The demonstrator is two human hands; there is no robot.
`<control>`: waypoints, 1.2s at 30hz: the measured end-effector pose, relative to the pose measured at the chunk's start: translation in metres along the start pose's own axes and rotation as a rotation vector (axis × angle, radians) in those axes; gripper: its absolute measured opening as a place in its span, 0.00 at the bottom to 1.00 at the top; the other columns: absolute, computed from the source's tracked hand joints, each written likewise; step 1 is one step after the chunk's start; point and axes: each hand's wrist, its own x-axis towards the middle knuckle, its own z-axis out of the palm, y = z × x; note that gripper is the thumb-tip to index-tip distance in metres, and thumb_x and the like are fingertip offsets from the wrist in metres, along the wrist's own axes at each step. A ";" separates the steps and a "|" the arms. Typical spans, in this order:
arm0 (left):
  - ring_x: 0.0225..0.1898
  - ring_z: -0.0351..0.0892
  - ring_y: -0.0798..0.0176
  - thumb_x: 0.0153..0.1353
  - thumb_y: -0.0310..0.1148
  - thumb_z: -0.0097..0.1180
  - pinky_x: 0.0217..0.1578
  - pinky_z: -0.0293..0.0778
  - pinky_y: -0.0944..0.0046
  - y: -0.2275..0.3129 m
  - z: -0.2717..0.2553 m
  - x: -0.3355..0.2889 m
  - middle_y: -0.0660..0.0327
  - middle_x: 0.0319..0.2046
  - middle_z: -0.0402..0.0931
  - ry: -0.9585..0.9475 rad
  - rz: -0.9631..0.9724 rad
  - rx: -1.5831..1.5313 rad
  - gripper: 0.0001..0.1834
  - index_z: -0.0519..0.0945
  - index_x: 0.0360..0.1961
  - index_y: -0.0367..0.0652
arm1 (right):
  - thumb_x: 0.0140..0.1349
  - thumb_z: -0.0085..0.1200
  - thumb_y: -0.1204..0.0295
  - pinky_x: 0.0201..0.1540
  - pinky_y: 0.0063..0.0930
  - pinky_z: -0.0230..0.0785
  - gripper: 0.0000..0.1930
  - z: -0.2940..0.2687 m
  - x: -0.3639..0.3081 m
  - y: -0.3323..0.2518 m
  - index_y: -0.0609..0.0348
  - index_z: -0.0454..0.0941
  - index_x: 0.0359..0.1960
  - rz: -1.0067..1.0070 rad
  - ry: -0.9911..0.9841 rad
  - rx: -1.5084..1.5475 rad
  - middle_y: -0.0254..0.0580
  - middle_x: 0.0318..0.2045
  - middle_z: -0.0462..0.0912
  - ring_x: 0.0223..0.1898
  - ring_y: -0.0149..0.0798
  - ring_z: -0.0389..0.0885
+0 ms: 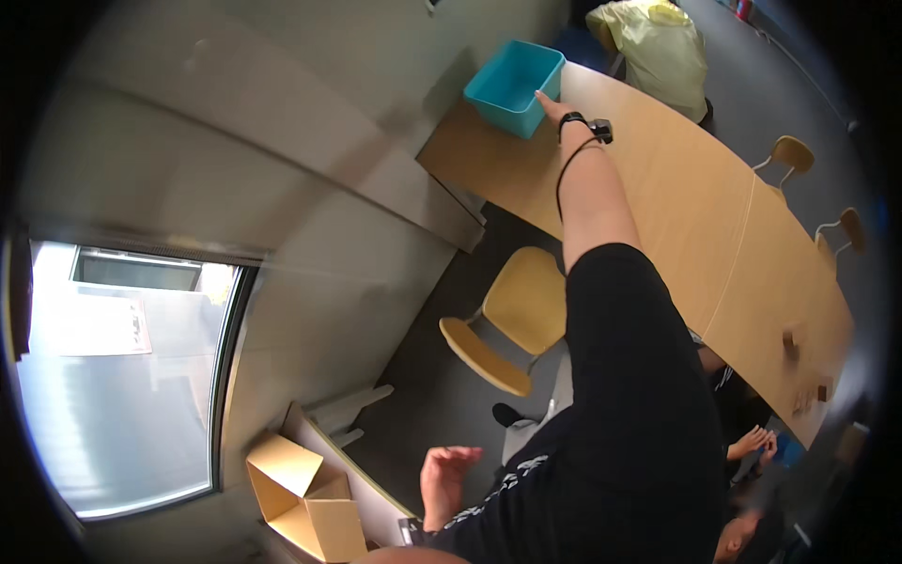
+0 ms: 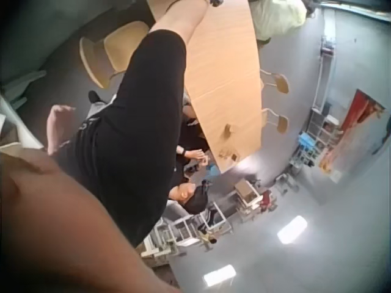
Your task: Picking up and inspecting a stack of brand tags/labels for shoes.
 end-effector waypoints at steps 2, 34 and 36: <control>0.61 0.77 0.44 0.76 0.49 0.49 0.67 0.66 0.44 -0.015 0.014 -0.013 0.44 0.54 0.79 0.087 -0.113 0.130 0.20 0.72 0.51 0.41 | 0.49 0.48 0.18 0.52 0.51 0.76 0.61 0.074 -0.020 -0.012 0.65 0.73 0.67 0.181 -0.136 0.077 0.57 0.60 0.77 0.53 0.53 0.81; 0.67 0.64 0.53 0.71 0.41 0.54 0.69 0.58 0.53 -0.044 0.072 0.113 0.51 0.70 0.61 -0.614 -0.258 0.537 0.42 0.46 0.78 0.44 | 0.63 0.63 0.56 0.41 0.33 0.75 0.22 -0.108 -0.678 0.267 0.67 0.84 0.43 -0.192 0.011 0.600 0.47 0.33 0.87 0.35 0.33 0.83; 0.67 0.64 0.53 0.71 0.40 0.53 0.68 0.59 0.53 -0.038 0.078 0.106 0.51 0.69 0.63 -0.742 -0.289 0.592 0.42 0.45 0.78 0.45 | 0.63 0.62 0.55 0.41 0.32 0.74 0.22 -0.112 -0.714 0.264 0.67 0.85 0.41 -0.121 0.045 0.628 0.45 0.31 0.87 0.33 0.32 0.81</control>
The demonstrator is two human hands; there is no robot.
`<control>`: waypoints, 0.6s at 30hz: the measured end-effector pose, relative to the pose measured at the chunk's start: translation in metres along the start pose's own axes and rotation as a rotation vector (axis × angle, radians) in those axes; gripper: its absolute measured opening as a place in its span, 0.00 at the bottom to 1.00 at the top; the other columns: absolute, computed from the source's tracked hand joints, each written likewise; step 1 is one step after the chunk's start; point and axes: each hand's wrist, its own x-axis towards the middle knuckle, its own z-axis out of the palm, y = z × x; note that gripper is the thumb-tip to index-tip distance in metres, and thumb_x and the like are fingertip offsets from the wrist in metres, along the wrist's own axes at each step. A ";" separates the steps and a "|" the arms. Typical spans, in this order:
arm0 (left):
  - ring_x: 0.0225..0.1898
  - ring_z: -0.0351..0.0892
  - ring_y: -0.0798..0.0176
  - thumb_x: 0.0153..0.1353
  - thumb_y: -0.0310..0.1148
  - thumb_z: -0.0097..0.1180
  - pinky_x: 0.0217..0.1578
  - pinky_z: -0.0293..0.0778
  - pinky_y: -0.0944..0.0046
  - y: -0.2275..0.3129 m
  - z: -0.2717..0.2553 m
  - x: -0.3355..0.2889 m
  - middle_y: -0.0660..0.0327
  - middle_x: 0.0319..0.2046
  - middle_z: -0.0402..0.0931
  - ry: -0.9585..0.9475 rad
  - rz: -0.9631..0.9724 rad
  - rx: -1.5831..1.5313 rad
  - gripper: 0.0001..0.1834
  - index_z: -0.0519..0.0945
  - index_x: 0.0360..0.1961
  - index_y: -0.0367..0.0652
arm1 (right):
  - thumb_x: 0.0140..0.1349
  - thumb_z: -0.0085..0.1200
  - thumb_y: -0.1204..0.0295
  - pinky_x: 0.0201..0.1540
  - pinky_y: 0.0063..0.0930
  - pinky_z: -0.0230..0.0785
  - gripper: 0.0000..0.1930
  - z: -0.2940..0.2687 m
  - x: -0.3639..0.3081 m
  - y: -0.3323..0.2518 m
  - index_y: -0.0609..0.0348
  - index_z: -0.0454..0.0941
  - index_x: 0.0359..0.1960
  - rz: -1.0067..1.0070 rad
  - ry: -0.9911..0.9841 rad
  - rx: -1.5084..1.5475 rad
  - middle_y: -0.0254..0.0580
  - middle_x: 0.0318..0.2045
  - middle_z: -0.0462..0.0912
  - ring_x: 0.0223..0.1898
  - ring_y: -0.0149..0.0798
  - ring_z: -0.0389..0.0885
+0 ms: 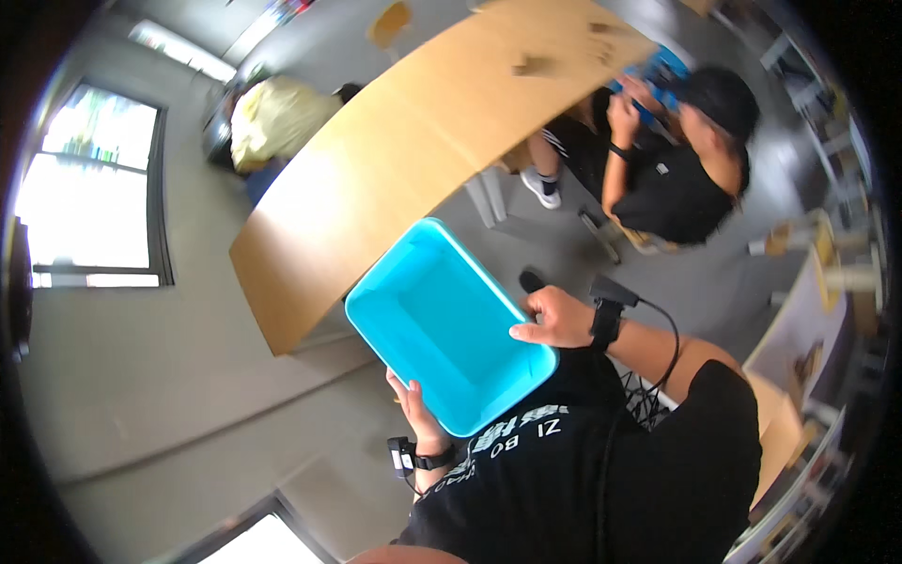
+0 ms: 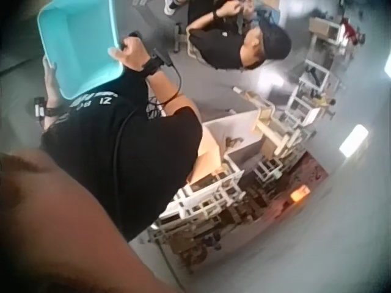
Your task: Picking up and inspecting a stack of brand tags/labels for shoes.
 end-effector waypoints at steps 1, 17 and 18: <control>0.65 0.68 0.52 0.71 0.42 0.52 0.66 0.64 0.53 -0.004 -0.003 -0.002 0.50 0.69 0.62 -0.016 0.011 0.053 0.42 0.45 0.78 0.43 | 0.63 0.62 0.55 0.40 0.32 0.74 0.22 0.004 -0.016 -0.006 0.67 0.85 0.40 0.012 0.057 0.037 0.45 0.31 0.87 0.32 0.32 0.81; 0.56 0.75 0.63 0.67 0.42 0.63 0.58 0.71 0.62 0.117 0.156 -0.028 0.57 0.58 0.74 -0.926 -0.066 0.046 0.37 0.64 0.69 0.33 | 0.64 0.59 0.58 0.35 0.25 0.71 0.19 0.067 -0.264 -0.136 0.65 0.86 0.39 -0.081 0.936 0.115 0.36 0.26 0.84 0.29 0.29 0.79; 0.54 0.76 0.63 0.67 0.43 0.64 0.56 0.72 0.62 0.131 0.176 -0.026 0.58 0.55 0.76 -0.978 -0.075 0.031 0.35 0.67 0.66 0.33 | 0.65 0.59 0.58 0.34 0.25 0.70 0.19 0.064 -0.267 -0.147 0.65 0.85 0.38 -0.098 0.988 0.079 0.35 0.26 0.82 0.29 0.28 0.78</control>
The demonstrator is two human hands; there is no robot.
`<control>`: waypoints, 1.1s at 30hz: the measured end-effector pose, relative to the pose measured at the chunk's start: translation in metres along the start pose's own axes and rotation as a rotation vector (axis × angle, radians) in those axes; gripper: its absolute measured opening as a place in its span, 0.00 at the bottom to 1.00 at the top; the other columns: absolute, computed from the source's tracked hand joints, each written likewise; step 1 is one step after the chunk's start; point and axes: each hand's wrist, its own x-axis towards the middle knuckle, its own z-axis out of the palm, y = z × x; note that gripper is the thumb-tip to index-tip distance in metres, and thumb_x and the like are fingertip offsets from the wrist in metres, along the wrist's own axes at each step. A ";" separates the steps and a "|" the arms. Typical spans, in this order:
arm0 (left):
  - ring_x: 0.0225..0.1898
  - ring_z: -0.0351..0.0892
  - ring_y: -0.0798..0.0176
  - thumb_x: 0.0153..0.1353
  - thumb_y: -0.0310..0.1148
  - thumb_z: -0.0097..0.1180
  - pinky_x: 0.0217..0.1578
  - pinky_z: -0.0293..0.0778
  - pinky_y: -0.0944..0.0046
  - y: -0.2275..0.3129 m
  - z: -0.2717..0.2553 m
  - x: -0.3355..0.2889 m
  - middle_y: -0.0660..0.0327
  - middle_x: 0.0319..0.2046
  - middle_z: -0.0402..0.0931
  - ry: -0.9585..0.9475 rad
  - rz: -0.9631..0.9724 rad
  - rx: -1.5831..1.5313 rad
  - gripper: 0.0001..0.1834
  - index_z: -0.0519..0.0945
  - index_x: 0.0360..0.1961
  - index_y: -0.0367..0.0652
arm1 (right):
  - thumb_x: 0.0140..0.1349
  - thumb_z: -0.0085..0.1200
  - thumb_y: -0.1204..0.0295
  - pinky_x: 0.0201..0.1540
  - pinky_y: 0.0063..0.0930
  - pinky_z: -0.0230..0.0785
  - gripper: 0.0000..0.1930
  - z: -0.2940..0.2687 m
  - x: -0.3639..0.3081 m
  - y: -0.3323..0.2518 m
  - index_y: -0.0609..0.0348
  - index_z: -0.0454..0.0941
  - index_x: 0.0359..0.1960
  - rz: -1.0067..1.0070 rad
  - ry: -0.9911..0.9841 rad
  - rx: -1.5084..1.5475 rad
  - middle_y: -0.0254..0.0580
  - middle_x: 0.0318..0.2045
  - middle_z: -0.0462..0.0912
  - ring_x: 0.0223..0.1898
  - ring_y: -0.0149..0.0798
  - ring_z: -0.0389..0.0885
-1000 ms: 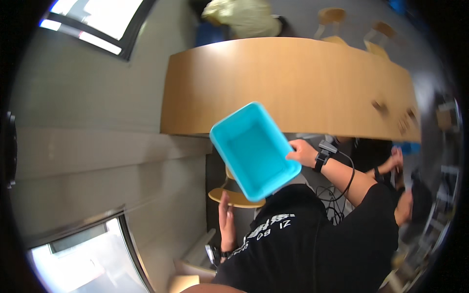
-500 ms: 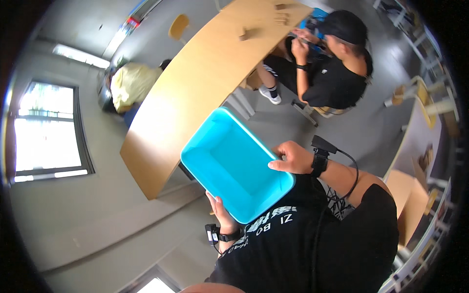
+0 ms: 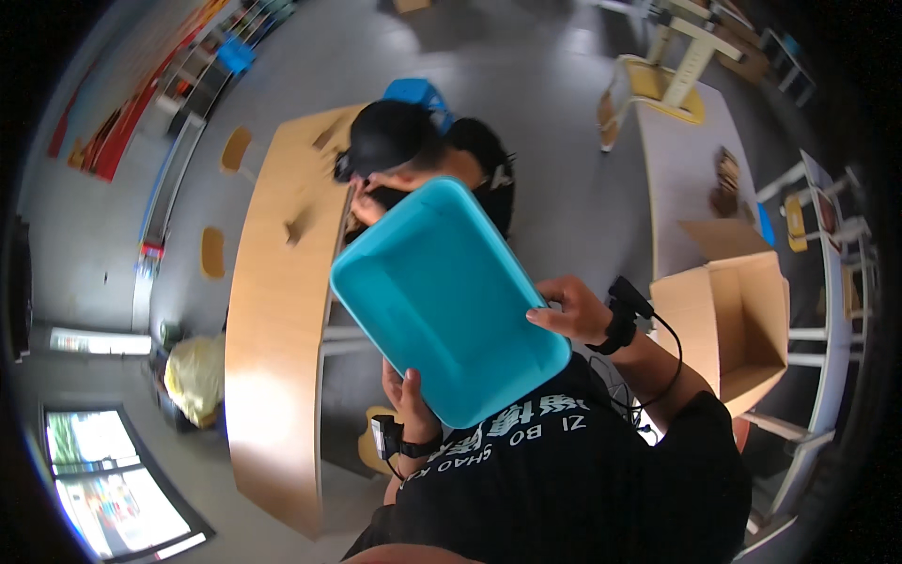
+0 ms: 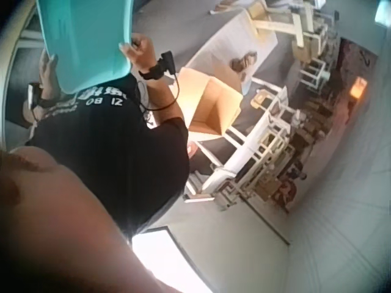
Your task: Picking up and inspecting a stack of brand tags/labels for shoes.
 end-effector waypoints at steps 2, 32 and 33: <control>0.51 0.78 0.61 0.66 0.50 0.63 0.52 0.73 0.62 0.024 0.022 0.019 0.56 0.52 0.78 -0.046 0.031 0.091 0.36 0.69 0.63 0.33 | 0.65 0.58 0.58 0.34 0.25 0.69 0.18 0.000 -0.003 -0.024 0.64 0.85 0.37 -0.027 0.128 -0.010 0.34 0.25 0.81 0.29 0.28 0.78; 0.59 0.76 0.50 0.70 0.52 0.52 0.58 0.72 0.50 -0.003 0.213 0.327 0.50 0.61 0.74 -0.644 -0.269 -0.041 0.35 0.68 0.68 0.35 | 0.63 0.64 0.67 0.31 0.30 0.64 0.13 -0.167 0.043 -0.077 0.64 0.77 0.27 -0.199 0.764 -0.177 0.41 0.21 0.74 0.26 0.34 0.74; 0.59 0.75 0.48 0.69 0.54 0.49 0.59 0.71 0.48 0.010 0.232 0.331 0.49 0.62 0.73 -0.654 -0.302 -0.032 0.36 0.68 0.68 0.36 | 0.63 0.64 0.67 0.31 0.30 0.64 0.13 -0.181 0.052 -0.079 0.64 0.77 0.27 -0.190 0.776 -0.171 0.41 0.21 0.74 0.26 0.34 0.74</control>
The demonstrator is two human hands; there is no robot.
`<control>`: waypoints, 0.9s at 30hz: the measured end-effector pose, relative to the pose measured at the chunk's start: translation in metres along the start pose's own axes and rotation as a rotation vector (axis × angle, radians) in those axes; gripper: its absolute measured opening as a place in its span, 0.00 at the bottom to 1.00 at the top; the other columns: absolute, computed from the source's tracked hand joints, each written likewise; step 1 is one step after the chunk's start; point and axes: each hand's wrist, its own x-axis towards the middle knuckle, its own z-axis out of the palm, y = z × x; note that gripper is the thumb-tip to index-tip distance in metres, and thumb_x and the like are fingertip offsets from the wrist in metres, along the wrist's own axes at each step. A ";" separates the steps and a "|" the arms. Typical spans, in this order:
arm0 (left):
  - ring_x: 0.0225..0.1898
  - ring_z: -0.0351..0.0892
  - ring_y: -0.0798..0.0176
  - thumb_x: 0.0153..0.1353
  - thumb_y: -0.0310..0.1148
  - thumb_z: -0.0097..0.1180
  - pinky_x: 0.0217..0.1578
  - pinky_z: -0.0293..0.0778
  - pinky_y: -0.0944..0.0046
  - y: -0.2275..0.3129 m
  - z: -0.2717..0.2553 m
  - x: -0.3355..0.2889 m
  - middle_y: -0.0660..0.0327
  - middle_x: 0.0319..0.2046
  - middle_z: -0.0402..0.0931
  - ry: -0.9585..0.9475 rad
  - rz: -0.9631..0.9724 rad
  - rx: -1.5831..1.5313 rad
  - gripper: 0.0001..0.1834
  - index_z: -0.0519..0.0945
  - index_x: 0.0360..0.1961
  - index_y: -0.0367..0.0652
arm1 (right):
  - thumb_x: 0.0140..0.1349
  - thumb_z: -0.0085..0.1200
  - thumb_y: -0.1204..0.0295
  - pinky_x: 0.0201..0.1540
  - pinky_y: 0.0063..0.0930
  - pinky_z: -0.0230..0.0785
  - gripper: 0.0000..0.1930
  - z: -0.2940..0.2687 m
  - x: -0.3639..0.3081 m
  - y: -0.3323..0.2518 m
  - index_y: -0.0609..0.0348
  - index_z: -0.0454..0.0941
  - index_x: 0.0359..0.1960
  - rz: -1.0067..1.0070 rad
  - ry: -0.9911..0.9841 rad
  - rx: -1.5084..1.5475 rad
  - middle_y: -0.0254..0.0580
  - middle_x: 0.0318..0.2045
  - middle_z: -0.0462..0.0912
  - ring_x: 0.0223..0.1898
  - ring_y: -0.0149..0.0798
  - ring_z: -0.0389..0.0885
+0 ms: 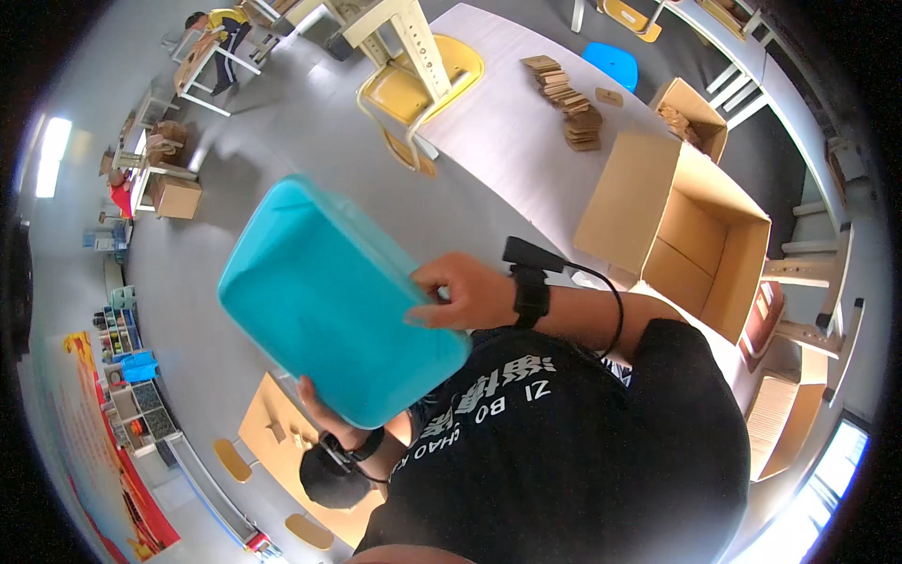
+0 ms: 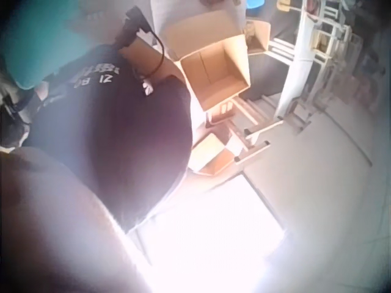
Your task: Picking up and inspecting a stack of brand tags/labels for shoes.
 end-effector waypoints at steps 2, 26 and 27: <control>0.59 0.75 0.48 0.70 0.54 0.48 0.59 0.72 0.48 0.011 -0.005 0.020 0.49 0.63 0.73 -0.001 -0.023 -0.039 0.36 0.68 0.68 0.36 | 0.64 0.65 0.62 0.29 0.34 0.62 0.19 -0.004 0.030 0.003 0.63 0.73 0.24 -0.054 -0.099 0.144 0.42 0.20 0.73 0.24 0.35 0.72; 0.55 0.80 0.52 0.70 0.48 0.52 0.53 0.78 0.52 0.146 -0.095 0.473 0.51 0.56 0.78 0.059 -0.037 0.116 0.30 0.71 0.64 0.36 | 0.67 0.59 0.60 0.34 0.27 0.69 0.16 0.007 0.485 0.061 0.65 0.82 0.36 0.143 -0.137 0.232 0.39 0.25 0.81 0.28 0.27 0.75; 0.55 0.80 0.53 0.70 0.47 0.52 0.53 0.79 0.53 0.145 -0.093 0.499 0.51 0.56 0.78 0.030 -0.052 0.118 0.30 0.70 0.65 0.37 | 0.67 0.59 0.60 0.34 0.27 0.69 0.16 0.004 0.504 0.066 0.65 0.82 0.36 0.134 -0.130 0.230 0.39 0.25 0.81 0.28 0.27 0.75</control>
